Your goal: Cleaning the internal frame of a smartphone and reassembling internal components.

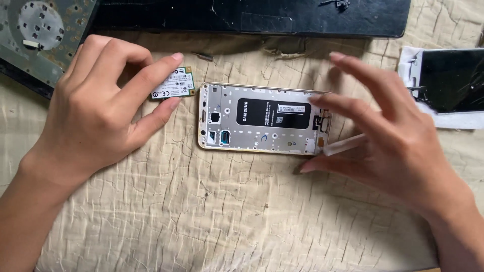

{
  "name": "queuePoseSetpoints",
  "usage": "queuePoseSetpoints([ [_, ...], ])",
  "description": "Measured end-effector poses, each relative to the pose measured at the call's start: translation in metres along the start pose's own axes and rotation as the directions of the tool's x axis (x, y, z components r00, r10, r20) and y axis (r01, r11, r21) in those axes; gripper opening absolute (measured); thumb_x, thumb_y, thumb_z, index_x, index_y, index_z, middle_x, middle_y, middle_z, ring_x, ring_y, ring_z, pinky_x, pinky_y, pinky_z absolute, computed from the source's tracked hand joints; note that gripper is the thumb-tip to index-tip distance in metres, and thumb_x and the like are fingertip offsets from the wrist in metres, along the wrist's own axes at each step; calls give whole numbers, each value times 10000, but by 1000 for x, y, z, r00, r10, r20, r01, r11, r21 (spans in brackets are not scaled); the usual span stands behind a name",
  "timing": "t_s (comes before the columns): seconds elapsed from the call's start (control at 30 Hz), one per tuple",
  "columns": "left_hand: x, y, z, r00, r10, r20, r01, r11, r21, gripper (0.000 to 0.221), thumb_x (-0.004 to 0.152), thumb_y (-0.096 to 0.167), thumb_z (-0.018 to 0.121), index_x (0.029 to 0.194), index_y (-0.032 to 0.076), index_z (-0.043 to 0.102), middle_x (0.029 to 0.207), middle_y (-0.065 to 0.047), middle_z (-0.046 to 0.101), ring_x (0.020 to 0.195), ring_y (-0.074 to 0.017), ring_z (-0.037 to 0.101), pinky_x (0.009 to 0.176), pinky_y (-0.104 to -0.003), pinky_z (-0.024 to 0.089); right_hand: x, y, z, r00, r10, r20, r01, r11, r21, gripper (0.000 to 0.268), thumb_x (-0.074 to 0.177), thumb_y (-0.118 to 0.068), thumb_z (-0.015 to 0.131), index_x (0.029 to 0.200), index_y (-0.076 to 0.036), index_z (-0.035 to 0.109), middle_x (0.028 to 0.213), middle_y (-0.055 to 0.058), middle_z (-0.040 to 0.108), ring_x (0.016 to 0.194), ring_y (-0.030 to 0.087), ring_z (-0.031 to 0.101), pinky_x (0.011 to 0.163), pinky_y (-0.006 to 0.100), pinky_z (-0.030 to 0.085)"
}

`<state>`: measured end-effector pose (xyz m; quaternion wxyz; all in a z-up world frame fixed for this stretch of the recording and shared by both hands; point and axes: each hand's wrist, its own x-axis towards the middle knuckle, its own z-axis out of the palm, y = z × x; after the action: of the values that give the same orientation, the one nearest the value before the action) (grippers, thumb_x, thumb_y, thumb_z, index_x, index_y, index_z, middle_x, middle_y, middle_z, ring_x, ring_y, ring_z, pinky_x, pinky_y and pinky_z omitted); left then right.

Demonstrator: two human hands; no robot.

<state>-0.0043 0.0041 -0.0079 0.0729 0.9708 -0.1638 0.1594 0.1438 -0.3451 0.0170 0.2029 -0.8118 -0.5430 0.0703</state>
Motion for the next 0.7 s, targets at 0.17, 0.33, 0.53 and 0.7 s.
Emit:
queuePoseSetpoints([
  [0.17, -3, 2, 1, 1000, -18, -22, 18, 1000, 12, 303, 1099, 142, 831, 1349, -24, 788, 1087, -173, 590, 969, -337, 547, 836, -410, 529, -6, -4, -32, 962, 226, -155, -192, 959, 207, 393, 999, -146, 646, 1199, 192, 635, 1381, 365, 605, 1181, 389, 663, 831, 390, 545],
  [0.33, 3, 3, 2, 997, -43, -62, 44, 999, 3, 251, 1124, 86, 787, 1297, -94, 814, 1113, -211, 637, 1089, -382, 535, 925, -448, 536, -17, -3, -27, 860, 454, -233, -301, 820, 487, 531, 1246, -309, 217, 1180, 144, 485, 1198, 308, 647, 1122, 349, 714, 712, 311, 441],
  [0.53, 4, 7, 3, 998, -59, -17, 61, 988, 140, 302, 1119, 243, 871, 1268, -15, 821, 1148, -149, 646, 1090, -339, 515, 894, -414, 527, -11, -14, -20, 938, 291, -189, -195, 893, 407, 683, 1042, -344, 231, 786, 140, 638, 589, 182, 545, 440, 208, 490, 438, 300, 311],
  [0.7, 8, 11, 1, 997, -82, -16, 81, 997, -11, 354, 1140, 140, 869, 1344, -138, 790, 1225, -267, 600, 1113, -412, 509, 947, -472, 491, -11, -14, -14, 980, 161, -113, -129, 960, 251, 220, 962, -118, 752, 793, -6, 667, 623, 27, 627, 467, 102, 500, 447, 244, 334],
])
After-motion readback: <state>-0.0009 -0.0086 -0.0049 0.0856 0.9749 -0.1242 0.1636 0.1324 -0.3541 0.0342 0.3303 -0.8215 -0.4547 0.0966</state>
